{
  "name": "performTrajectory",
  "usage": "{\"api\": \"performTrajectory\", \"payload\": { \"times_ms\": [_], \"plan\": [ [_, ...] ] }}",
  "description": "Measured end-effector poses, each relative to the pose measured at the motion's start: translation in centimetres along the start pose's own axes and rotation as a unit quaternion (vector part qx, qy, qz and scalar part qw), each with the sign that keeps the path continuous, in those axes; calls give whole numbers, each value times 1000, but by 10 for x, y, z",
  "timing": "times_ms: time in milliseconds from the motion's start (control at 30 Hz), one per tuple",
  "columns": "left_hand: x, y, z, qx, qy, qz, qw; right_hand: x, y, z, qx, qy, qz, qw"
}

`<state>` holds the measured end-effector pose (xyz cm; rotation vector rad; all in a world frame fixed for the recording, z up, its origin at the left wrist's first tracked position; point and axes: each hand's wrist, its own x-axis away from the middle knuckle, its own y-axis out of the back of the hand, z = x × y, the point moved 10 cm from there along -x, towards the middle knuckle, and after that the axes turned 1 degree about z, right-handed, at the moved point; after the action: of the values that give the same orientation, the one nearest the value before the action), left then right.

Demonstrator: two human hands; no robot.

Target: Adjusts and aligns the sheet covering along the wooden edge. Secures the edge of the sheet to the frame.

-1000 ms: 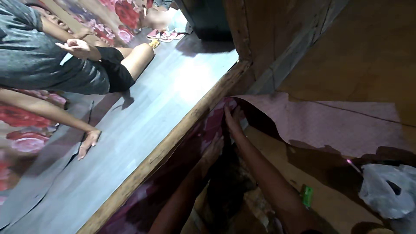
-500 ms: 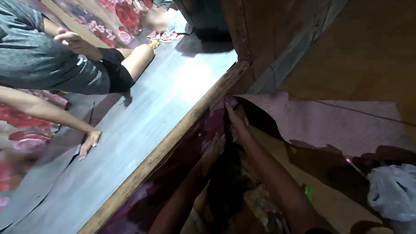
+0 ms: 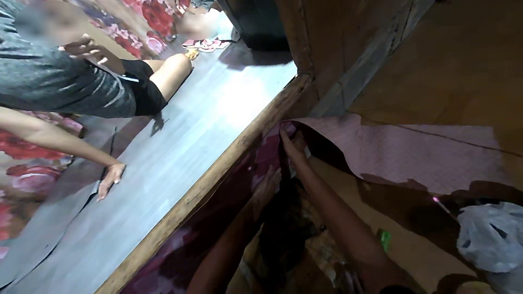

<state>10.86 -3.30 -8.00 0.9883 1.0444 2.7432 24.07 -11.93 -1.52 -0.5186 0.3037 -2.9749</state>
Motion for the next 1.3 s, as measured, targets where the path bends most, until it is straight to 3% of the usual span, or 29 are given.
{"api": "performTrajectory", "payload": {
  "times_ms": [133, 233, 333, 400, 600, 800, 967, 1067, 1300],
  "plan": [
    [-2, -1, 1, 74, 6, -11, 997, -1, 1, 2, 39, 26, -10, 999],
    [-5, -1, 3, 57, 10, -13, 998, -2, 3, 6, 49, 20, 6, 999],
    [-3, 7, 4, 95, 11, -17, 995, 1, 8, -2, 44, -3, 77, 996],
    [-4, 11, 7, 181, 17, -21, 983, 7, 19, -12, 25, 10, 128, 991],
    [-12, 2, 3, 105, 4, 23, 994, 5, 48, -38, -50, 28, 118, 991],
    [-10, 3, 2, 114, 7, -3, 993, 26, 63, -78, -44, 44, 105, 993],
    [-6, 7, 2, 81, 14, -101, 992, 61, 69, -139, -12, -37, 97, 994],
    [-5, 11, 0, 11, 5, -109, 994, 79, 71, -164, 8, -53, 119, 991],
    [-8, 10, 2, 72, 30, -58, 995, 159, 45, -178, 99, -99, 202, 969]
  ]
}}
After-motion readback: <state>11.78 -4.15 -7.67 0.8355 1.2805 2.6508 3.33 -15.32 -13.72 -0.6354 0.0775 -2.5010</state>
